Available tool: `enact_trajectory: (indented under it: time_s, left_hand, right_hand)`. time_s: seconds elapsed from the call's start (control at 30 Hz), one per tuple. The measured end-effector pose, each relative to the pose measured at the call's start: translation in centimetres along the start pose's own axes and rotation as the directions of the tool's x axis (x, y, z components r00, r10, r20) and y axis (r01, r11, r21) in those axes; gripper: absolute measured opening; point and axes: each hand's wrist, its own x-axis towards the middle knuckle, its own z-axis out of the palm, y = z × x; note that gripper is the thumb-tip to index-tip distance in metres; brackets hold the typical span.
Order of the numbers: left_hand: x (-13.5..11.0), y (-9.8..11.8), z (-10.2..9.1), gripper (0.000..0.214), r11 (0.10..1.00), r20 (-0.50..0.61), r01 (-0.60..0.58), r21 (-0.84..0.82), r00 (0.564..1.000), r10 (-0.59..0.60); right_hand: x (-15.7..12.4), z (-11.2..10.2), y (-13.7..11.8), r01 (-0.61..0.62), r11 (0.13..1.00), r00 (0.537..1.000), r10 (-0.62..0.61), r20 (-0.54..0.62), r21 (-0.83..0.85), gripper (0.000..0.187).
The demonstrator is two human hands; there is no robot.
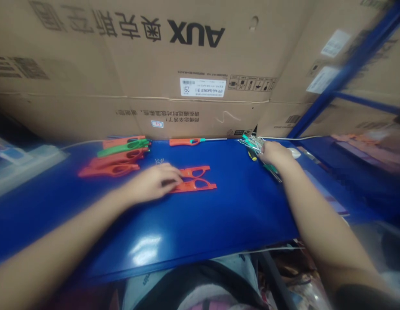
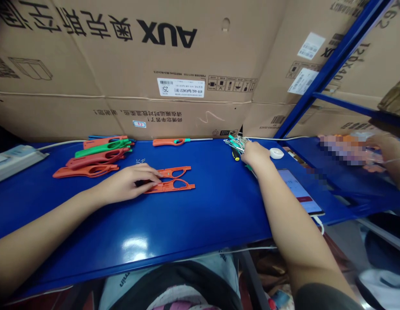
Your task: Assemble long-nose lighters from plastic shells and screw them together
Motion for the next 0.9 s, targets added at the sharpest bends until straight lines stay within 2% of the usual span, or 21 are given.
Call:
enact_trajectory:
  time_s: [0.1,0.33,0.43,0.53,0.6,0.67,0.77,0.83,0.9]
  left_hand:
    - [-0.2,-0.1,-0.4,0.019,1.000,0.021,0.001,0.029,1.000,-0.002]
    - [-0.3,0.2,-1.1,0.018,0.998,0.038,0.003,0.069,0.999,-0.006]
    - [-0.2,0.6,-1.4,0.019,0.996,0.041,0.005,0.086,0.999,-0.009]
    - [-0.2,0.7,-1.6,0.021,0.994,0.041,0.006,0.111,0.999,-0.011]
    - [-0.4,0.6,-1.7,0.023,0.990,0.055,0.012,0.143,0.998,-0.020]
    - [-0.6,0.4,-1.9,0.024,0.985,0.072,0.027,0.170,0.997,-0.040]
    - [-0.9,0.2,-2.1,0.025,0.982,0.099,0.051,0.183,0.993,-0.070]
    - [-1.1,0.1,-2.2,0.026,0.982,0.104,0.057,0.179,0.992,-0.077]
    - [-1.1,0.3,-2.3,0.026,0.985,0.095,0.052,0.167,0.993,-0.069]
  right_hand:
    - [-0.2,-0.1,-0.1,-0.012,1.000,1.000,0.012,0.009,-0.001,0.041]
    - [0.1,-0.1,0.2,-0.033,0.999,0.999,0.033,0.023,0.004,0.030]
    - [-0.2,-0.4,0.3,-0.018,1.000,0.999,0.019,-0.048,0.025,0.032]
    - [-0.6,-0.7,0.1,0.012,0.994,0.983,0.007,-0.183,0.104,0.032]
    - [-0.9,-0.7,-0.3,0.095,0.978,0.961,-0.042,-0.274,0.184,0.027]
    - [-1.3,-0.6,-1.0,0.255,0.933,0.920,-0.154,-0.360,0.254,0.020]
    - [-2.5,-0.5,-2.3,0.508,0.784,0.830,-0.334,-0.447,0.356,0.010]
    - [-3.8,-0.5,-3.3,0.571,0.662,0.820,-0.425,-0.384,0.486,0.008]
    - [-5.3,-0.6,-4.2,0.526,0.526,0.821,-0.517,-0.240,0.668,0.014]
